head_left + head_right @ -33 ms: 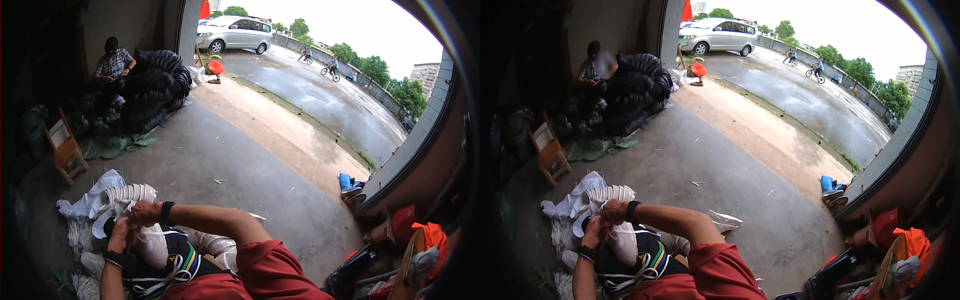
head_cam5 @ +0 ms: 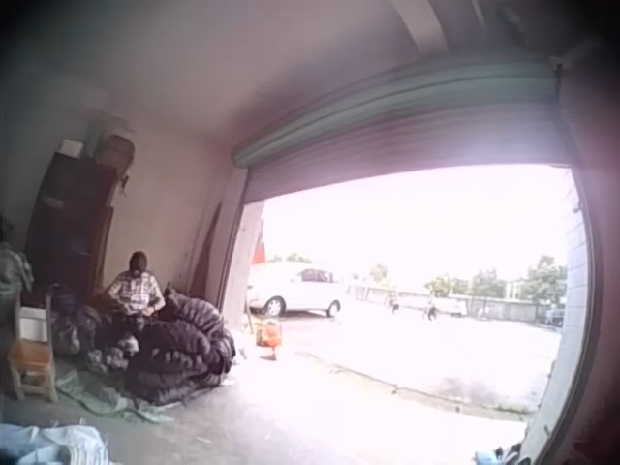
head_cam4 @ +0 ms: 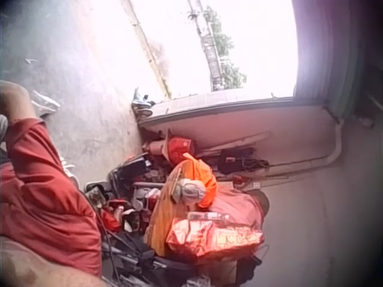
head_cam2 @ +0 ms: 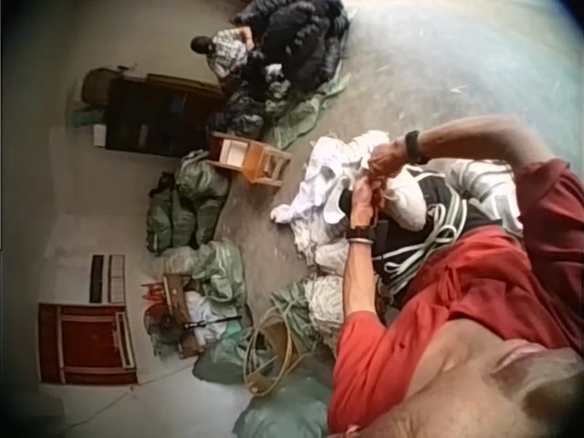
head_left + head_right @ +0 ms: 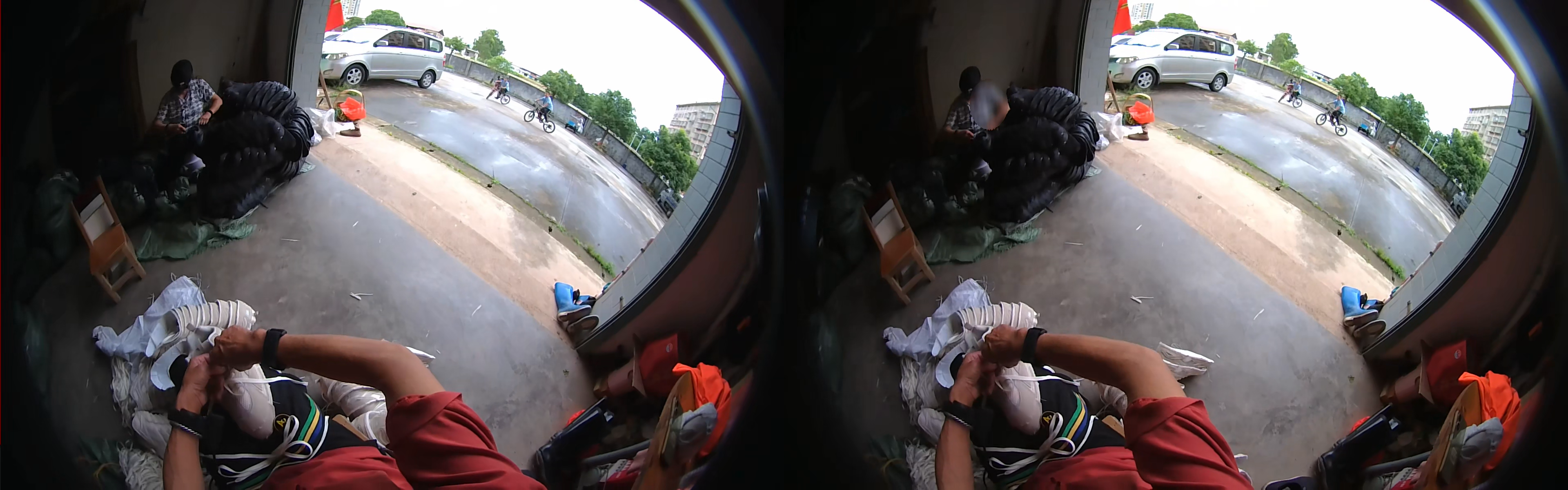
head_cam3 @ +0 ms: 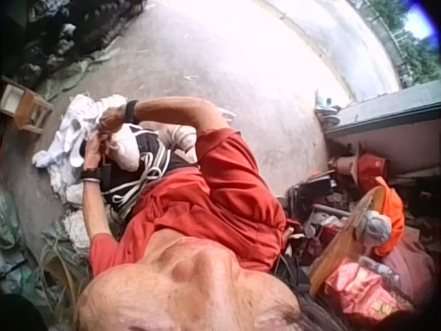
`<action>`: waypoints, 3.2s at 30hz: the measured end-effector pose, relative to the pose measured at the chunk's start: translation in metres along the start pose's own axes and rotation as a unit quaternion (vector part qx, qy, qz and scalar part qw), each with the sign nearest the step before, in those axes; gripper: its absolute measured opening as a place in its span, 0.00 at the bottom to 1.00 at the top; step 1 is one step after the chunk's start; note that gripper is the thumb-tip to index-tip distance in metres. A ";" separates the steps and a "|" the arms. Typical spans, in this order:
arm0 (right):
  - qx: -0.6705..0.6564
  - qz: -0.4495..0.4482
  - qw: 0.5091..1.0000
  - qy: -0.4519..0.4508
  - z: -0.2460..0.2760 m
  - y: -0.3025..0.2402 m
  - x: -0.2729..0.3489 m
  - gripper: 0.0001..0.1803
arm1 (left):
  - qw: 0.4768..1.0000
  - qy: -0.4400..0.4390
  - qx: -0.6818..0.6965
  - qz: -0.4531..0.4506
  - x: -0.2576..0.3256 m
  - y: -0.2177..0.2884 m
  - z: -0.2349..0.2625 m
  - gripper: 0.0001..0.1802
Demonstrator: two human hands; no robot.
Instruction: The recorder is lacing a pair of beige athletic shoes while sitting in a shoe manufacturing or assembly area.
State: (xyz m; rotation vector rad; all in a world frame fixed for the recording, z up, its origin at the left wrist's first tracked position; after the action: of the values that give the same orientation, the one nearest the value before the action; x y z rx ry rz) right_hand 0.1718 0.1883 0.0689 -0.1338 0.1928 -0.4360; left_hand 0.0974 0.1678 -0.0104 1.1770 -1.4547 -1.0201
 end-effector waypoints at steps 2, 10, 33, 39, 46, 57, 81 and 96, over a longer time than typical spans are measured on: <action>-0.001 0.013 1.000 -0.006 0.001 -0.002 0.000 0.03 | 1.000 -0.014 -0.008 -0.003 0.001 0.002 -0.004 0.03; -0.030 -0.001 1.000 -0.002 0.005 -0.002 0.002 0.06 | 0.998 0.006 -0.058 -0.016 0.007 0.007 -0.012 0.06; -0.029 -0.043 0.997 0.051 0.007 -0.019 0.002 0.05 | 0.973 0.228 0.013 -0.025 0.154 -0.020 0.096 0.05; -0.175 0.038 0.981 0.072 0.016 -0.099 0.013 0.06 | 0.950 0.257 0.148 -0.103 0.152 0.032 0.098 0.04; -0.288 0.057 0.945 0.144 0.010 -0.127 0.027 0.12 | 0.940 0.236 0.225 -0.102 0.160 0.040 0.087 0.03; -0.481 -0.019 0.874 0.063 0.027 -0.070 0.010 0.12 | 0.933 0.238 0.236 -0.133 0.129 0.009 0.114 0.06; -0.862 -0.323 0.387 0.058 -0.009 0.095 0.034 0.07 | 0.834 0.223 0.473 -0.173 0.072 0.000 0.094 0.09; -0.796 -0.359 0.420 0.247 0.026 0.296 0.186 0.05 | 0.721 0.538 0.368 -0.235 0.255 -0.091 0.350 0.10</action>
State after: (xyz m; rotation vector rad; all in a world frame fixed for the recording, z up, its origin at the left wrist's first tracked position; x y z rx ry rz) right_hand 0.4632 0.3764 0.0143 -2.1201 1.1628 -1.0298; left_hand -0.2470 -0.0876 -0.1179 2.2629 -0.5340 0.1635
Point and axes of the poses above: each hand's wrist, its own x-axis away from the middle knuckle, its own z-axis out of the back of the hand, y = z × x, the point moved 8 cm from there along -x, towards the middle knuckle, and after that the axes turned 15 degrees about -z, right-handed, at the moved point
